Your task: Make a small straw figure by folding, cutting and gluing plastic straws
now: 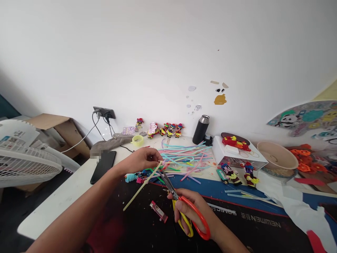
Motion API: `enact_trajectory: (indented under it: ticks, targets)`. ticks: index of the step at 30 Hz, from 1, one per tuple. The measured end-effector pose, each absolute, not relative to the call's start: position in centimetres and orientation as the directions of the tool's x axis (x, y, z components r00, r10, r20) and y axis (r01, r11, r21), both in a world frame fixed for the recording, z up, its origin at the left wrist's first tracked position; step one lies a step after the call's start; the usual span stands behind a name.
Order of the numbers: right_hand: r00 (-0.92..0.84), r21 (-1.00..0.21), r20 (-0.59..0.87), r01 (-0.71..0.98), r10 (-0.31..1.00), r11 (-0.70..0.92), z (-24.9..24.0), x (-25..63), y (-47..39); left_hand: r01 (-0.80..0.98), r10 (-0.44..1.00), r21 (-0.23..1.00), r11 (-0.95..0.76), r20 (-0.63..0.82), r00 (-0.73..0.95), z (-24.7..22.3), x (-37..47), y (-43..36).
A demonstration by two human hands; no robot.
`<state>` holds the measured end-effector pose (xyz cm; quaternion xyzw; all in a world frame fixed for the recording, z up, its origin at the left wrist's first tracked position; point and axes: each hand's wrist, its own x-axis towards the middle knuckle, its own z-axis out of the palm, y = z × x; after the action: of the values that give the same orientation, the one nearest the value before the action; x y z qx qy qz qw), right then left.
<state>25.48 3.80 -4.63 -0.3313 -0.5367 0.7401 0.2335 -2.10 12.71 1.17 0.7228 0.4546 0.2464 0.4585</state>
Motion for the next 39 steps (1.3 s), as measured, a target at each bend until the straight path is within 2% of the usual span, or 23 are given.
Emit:
enact_trajectory:
  ticks: [7,18,39]
  targets:
    - [-0.659,-0.949,-0.229,-0.011,0.716,-0.314,-4.8,25.6,3.6,0.526,0.863,0.819,-0.231,-0.077,0.500,2.0,-1.8,12.1]
    - [-0.623,-0.948,-0.239,-0.016,0.745,-0.317,-5.7,25.9,3.3,0.544,0.842,0.791,-0.279,-0.072,0.535,2.3,-0.7,11.7]
    - [-0.624,-0.918,-0.205,-0.144,0.754,-0.369,-6.7,25.8,3.4,0.650,0.813,0.545,-0.529,0.108,0.572,1.5,0.2,11.2]
